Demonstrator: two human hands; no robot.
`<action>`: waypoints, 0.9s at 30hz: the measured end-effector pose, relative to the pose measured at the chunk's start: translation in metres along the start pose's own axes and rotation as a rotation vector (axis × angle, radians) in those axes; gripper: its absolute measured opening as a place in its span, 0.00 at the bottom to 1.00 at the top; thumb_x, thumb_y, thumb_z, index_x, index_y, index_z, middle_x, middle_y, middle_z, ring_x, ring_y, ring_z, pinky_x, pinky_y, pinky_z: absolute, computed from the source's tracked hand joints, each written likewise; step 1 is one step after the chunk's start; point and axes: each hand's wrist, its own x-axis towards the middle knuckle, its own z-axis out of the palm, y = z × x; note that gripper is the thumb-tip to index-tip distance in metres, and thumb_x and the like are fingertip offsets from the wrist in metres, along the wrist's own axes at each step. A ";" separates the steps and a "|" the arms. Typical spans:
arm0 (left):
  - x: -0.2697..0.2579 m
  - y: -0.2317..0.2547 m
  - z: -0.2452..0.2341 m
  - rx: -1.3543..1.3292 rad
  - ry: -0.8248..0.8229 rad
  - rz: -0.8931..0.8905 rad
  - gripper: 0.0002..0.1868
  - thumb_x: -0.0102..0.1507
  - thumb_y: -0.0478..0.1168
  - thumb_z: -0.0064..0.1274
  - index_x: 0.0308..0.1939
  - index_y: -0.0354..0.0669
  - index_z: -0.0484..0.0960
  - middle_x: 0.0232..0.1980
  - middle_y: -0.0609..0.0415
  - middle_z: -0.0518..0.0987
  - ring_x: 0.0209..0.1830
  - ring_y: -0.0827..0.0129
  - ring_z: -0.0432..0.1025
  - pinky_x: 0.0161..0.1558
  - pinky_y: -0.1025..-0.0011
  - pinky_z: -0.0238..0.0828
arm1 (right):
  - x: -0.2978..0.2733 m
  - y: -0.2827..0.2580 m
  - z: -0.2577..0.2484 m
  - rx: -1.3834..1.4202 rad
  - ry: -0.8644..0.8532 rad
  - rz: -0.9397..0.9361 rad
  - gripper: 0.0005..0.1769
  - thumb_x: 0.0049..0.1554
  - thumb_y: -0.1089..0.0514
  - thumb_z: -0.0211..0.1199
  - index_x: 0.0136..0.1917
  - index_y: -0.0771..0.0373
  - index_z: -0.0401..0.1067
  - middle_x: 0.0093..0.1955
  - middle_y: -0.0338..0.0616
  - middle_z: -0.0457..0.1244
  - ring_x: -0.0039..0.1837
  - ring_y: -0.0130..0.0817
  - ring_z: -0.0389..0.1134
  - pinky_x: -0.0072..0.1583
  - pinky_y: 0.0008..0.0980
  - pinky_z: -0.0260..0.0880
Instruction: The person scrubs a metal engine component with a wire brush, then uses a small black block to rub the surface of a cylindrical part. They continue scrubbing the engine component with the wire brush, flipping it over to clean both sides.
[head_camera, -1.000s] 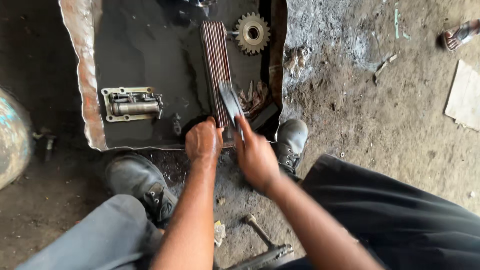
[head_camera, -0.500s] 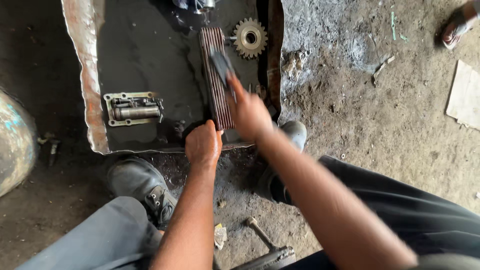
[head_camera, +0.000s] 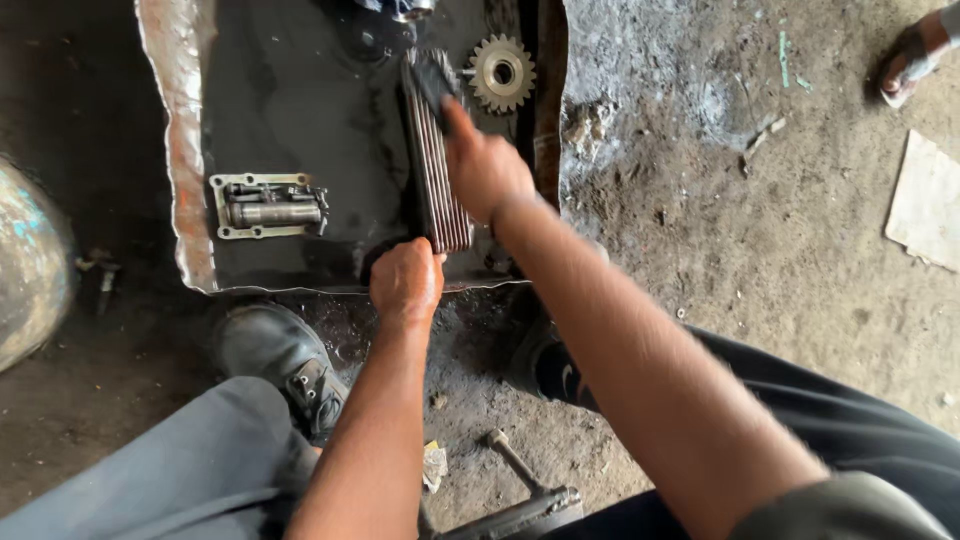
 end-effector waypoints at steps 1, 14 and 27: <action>0.001 -0.001 0.000 0.015 -0.021 -0.009 0.16 0.65 0.51 0.57 0.38 0.41 0.86 0.39 0.42 0.84 0.42 0.47 0.79 0.45 0.53 0.76 | -0.028 -0.002 -0.002 0.000 -0.008 0.010 0.32 0.68 0.48 0.50 0.82 0.44 0.47 0.34 0.53 0.68 0.36 0.54 0.71 0.38 0.54 0.72; 0.003 0.000 0.004 -0.014 -0.024 -0.039 0.15 0.64 0.50 0.58 0.38 0.41 0.86 0.40 0.42 0.84 0.42 0.47 0.80 0.44 0.54 0.77 | 0.046 -0.003 -0.002 -0.103 -0.188 0.108 0.31 0.72 0.46 0.44 0.83 0.43 0.39 0.34 0.50 0.68 0.32 0.46 0.71 0.34 0.42 0.73; 0.010 0.000 0.004 0.000 -0.062 -0.069 0.15 0.65 0.51 0.57 0.38 0.43 0.86 0.40 0.41 0.84 0.43 0.47 0.80 0.44 0.53 0.77 | -0.156 -0.014 0.013 0.238 -0.056 0.122 0.33 0.67 0.50 0.52 0.82 0.52 0.49 0.38 0.62 0.69 0.39 0.61 0.71 0.43 0.58 0.70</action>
